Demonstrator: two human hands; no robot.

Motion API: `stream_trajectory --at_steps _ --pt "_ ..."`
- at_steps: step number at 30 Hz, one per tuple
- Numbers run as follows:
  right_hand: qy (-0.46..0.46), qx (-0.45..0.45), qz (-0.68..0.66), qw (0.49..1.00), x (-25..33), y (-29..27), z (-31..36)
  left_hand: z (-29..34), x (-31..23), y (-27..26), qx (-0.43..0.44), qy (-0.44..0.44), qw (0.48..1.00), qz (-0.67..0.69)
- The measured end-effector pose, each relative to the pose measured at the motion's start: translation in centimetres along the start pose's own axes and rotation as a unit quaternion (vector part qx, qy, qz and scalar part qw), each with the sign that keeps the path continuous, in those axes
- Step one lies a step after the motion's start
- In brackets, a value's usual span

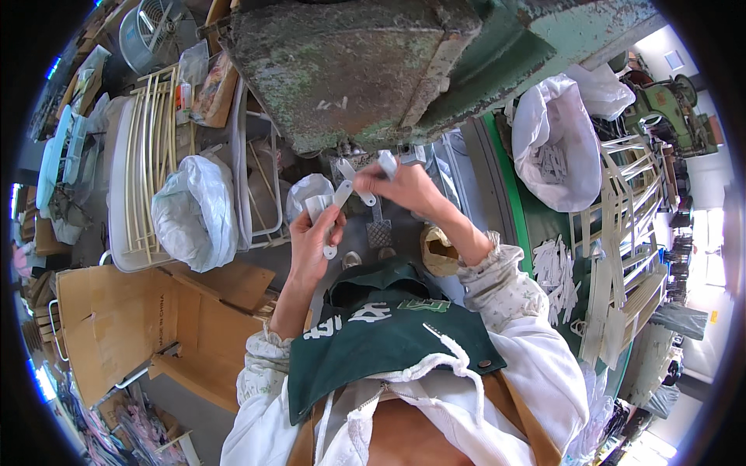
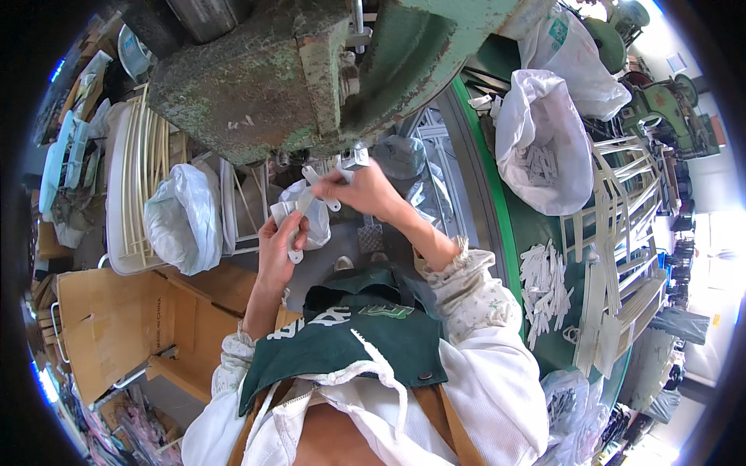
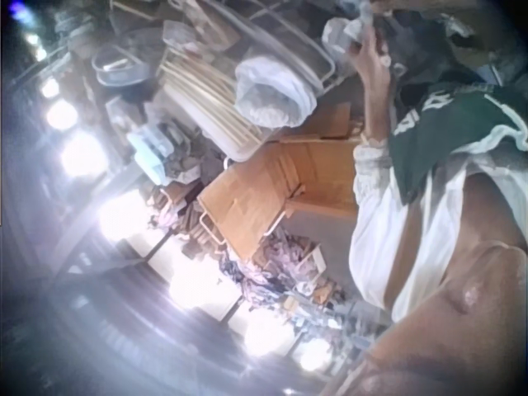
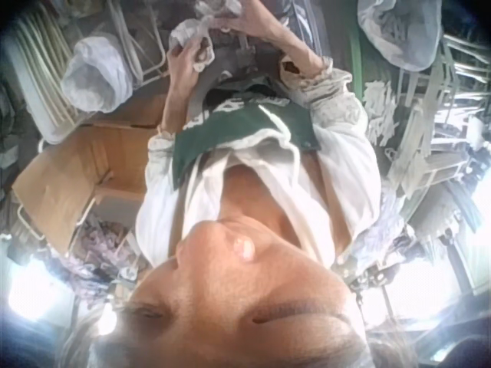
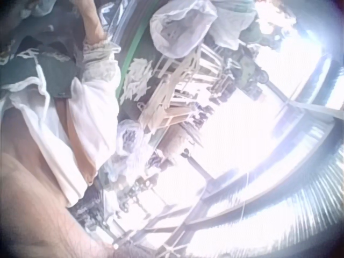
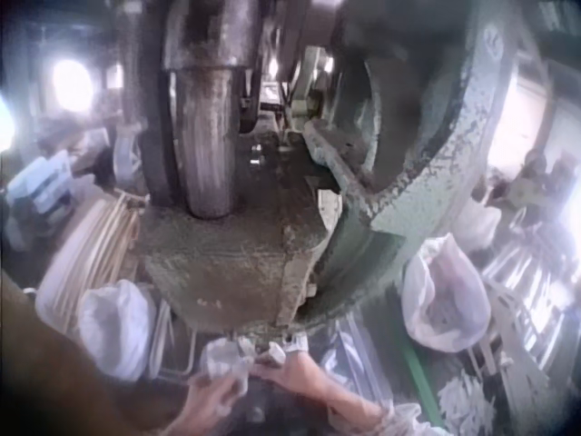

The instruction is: The person repeatedly picks up white plastic clips from a bag and a table, then inserts them into a press machine to join them. The person handles the parts one at a time, places them into the machine, and removes the joined pieces.

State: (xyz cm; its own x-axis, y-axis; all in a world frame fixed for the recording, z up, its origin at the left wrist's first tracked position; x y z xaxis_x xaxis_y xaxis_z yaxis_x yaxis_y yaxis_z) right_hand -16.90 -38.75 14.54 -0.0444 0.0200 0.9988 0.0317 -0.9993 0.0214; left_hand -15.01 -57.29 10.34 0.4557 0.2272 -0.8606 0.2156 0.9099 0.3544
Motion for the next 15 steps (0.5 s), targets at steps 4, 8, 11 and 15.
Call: stream_trajectory --at_steps 4,8,11,15 --pt "0.006 -0.01 -0.018 1.0 0.5 0.3 2.6 0.8 0.1 1.6 -0.002 0.031 0.999 0.037" --pt "-0.034 -0.103 -0.05 0.993 1.3 0.1 4.6 1.8 2.3 -0.3 -0.044 0.04 0.998 0.038" --pt "-0.292 -0.086 0.088 0.949 2.8 0.4 5.6 2.3 3.0 -0.8 -0.043 0.017 0.996 0.07" --pt "-0.542 0.072 0.363 0.754 2.2 3.5 7.5 3.1 0.7 2.1 -0.055 0.018 0.995 0.076"
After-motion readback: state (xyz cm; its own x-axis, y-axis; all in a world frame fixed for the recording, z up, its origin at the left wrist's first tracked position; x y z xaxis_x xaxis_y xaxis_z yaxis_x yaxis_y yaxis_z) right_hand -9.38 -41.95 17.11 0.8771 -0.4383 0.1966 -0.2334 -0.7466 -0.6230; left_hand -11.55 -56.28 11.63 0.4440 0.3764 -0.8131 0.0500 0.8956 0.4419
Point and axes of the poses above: each hand's wrist, its own z-axis away from the middle knuckle, its own y-axis out of the palm, x = y × z, the point moved 4 cm from there along -z, towards the middle knuckle, and after that the axes turned 11 degrees about -z, right-handed, at the moved point
